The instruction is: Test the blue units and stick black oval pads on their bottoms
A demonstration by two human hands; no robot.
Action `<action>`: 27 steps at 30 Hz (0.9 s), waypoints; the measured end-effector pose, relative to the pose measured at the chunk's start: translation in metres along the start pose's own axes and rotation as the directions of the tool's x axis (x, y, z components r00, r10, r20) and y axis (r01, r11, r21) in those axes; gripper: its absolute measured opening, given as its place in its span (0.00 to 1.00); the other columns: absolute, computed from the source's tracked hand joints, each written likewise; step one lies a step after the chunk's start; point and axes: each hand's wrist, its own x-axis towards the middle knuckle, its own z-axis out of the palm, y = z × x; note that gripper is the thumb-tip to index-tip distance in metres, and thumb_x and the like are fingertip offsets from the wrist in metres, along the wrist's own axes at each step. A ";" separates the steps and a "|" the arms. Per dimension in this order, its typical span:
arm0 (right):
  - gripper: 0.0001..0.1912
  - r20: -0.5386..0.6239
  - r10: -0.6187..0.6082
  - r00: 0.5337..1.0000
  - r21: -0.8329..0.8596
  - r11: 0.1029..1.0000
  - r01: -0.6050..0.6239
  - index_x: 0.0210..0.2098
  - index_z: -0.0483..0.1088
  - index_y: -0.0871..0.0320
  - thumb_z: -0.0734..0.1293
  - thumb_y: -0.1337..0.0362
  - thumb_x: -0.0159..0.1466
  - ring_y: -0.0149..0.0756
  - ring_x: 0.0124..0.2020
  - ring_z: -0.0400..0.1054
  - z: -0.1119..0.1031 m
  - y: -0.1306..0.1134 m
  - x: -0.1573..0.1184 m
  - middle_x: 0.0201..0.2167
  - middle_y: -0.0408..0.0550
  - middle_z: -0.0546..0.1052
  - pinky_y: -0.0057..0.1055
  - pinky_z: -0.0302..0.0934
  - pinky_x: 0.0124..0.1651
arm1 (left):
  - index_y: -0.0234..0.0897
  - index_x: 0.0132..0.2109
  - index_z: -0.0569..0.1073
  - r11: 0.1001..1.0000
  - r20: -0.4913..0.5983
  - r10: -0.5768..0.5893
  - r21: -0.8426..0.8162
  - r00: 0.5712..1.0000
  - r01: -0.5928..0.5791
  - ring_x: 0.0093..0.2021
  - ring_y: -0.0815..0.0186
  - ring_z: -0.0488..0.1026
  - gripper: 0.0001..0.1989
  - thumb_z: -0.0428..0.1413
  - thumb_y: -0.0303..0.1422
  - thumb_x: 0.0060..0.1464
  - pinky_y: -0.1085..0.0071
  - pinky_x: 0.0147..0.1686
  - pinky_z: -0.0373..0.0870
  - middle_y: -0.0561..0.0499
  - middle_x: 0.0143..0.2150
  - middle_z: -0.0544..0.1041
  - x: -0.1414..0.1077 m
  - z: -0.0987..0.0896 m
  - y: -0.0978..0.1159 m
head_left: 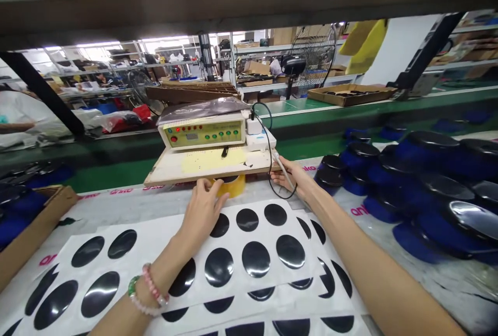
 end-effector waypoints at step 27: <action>0.15 -0.042 -0.001 0.999 0.180 0.984 0.008 0.33 0.67 0.64 0.55 0.62 0.70 0.30 0.19 0.68 0.024 0.004 -0.003 0.20 0.48 0.73 0.21 0.63 0.20 | 0.39 0.46 0.67 0.961 0.023 -0.029 -0.275 0.999 0.034 0.24 0.69 0.63 0.14 0.49 0.42 0.59 0.71 0.33 0.62 0.53 0.33 0.71 0.018 0.013 -0.014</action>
